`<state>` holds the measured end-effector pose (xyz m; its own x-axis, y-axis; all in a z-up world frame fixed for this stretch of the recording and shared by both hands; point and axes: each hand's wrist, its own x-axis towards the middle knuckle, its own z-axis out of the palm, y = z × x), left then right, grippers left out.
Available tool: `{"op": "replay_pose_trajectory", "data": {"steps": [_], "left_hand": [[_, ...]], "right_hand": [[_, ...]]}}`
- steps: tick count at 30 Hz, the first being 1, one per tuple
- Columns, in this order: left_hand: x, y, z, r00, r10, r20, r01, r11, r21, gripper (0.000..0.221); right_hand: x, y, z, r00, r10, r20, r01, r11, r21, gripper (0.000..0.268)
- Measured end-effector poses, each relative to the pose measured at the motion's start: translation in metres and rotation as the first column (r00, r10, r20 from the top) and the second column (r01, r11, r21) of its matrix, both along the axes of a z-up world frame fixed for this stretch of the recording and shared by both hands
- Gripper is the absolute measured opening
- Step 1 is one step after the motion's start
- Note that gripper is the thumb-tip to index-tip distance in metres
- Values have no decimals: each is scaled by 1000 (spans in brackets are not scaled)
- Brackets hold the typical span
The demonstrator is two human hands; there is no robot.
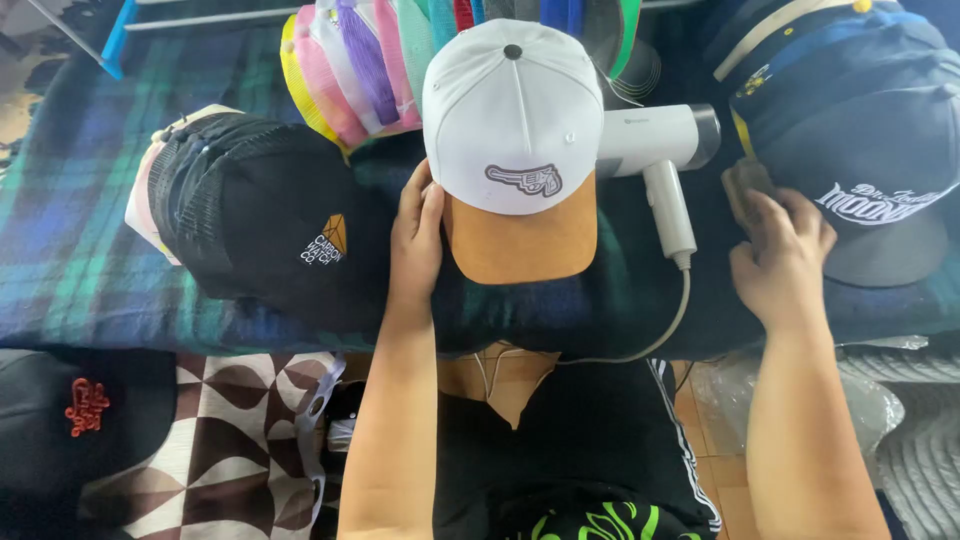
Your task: Cleaning and reshaping a baseball cap using a hair dryer and a brush on a wooden head form
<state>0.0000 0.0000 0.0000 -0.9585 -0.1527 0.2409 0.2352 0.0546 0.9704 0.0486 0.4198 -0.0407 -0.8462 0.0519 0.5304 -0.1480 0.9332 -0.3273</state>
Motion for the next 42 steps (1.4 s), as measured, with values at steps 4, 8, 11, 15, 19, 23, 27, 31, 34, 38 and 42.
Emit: {"op": "replay_pose_trajectory", "data": {"steps": [4,8,11,15,19,23,27,31,34,38,42], "left_hand": [[-3,2,-4,1000,-3,13,3,1000,21,52],[9,16,-12,997,78,13,-79,974,212,47],[10,16,-33,991,131,9,-128,956,264,47],[16,17,-21,999,34,2,-34,982,188,71],[13,12,-30,971,-230,-72,237,856,459,99],[22,10,-21,937,-329,-115,338,775,534,100],[20,9,-26,929,-342,-141,362,763,536,95],[24,7,-18,937,-339,-88,340,822,456,96],[26,9,-20,933,-346,-98,351,816,459,95],[15,9,-20,932,-333,-143,360,803,475,97],[17,8,-28,937,-336,-96,341,818,464,97]], "right_hand": [[23,-6,38,858,-187,478,284,949,-139,78],[10,13,36,795,-219,566,245,969,30,86],[8,15,56,854,-173,491,192,981,13,88],[16,-19,96,983,-61,172,91,981,-172,78],[10,-69,123,961,269,-69,-278,930,-240,65],[-11,-119,142,865,460,-200,-467,884,11,63],[-17,-163,169,614,785,-80,-701,590,400,42],[-93,-137,182,716,698,-26,-540,576,613,51],[-131,-118,209,992,109,58,-110,562,820,58],[-99,-141,209,771,637,5,-453,543,707,66],[-138,-113,182,775,624,98,-593,664,455,48]]}}
